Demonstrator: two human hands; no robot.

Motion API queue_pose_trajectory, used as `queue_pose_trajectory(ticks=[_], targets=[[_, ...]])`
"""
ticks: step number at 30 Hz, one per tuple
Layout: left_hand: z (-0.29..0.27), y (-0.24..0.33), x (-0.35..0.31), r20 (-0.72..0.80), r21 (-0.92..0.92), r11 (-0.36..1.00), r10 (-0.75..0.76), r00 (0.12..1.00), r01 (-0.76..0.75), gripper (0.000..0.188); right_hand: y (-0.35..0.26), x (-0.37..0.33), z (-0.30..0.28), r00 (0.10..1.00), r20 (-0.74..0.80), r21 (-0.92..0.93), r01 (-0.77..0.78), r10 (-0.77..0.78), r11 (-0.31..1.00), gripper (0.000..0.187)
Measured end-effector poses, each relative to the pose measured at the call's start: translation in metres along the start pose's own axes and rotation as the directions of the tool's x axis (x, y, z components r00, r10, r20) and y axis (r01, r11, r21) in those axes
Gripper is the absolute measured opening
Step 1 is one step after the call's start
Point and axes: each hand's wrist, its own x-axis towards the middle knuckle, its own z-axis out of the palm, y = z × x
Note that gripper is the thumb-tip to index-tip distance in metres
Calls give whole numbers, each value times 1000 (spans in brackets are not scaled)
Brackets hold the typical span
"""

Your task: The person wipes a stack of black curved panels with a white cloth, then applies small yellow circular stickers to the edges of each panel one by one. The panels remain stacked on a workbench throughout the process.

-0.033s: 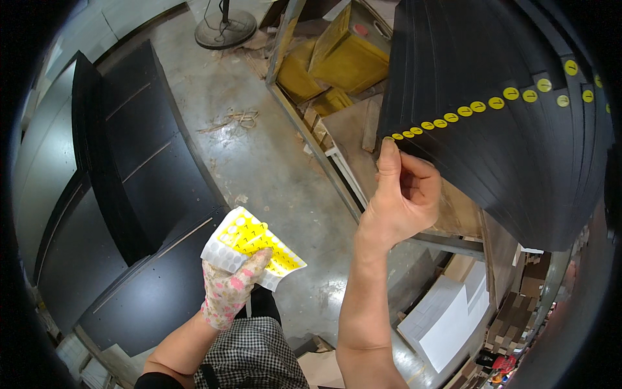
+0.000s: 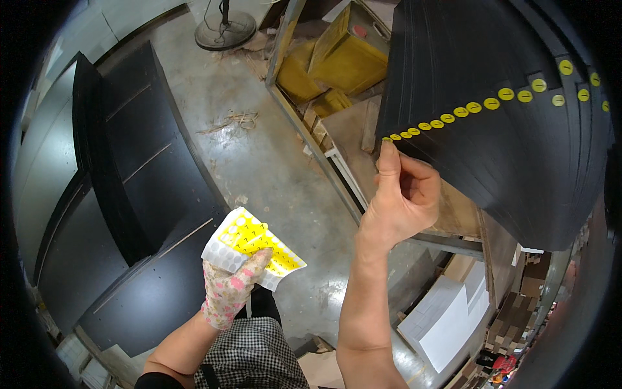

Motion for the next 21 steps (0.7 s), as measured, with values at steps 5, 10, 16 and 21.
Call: queue_pose_trajectory(ticks=[5,10,16,21], targets=[[-2,4,-2,-1,-19,999,43,999,-43,45,0,8,-13,982,88,-112,176,-166,978,20],[-6,3,-3,22,-35,999,21,1000,-20,43,5,32,-17,922,276,-183,328,-272,927,24],[-10,12,-10,42,-44,999,0,999,2,43,-15,31,-28,970,241,-196,23,25,980,20],[-8,17,-9,88,-7,1000,18,996,-18,43,-13,43,-23,942,329,-113,-28,64,993,28]])
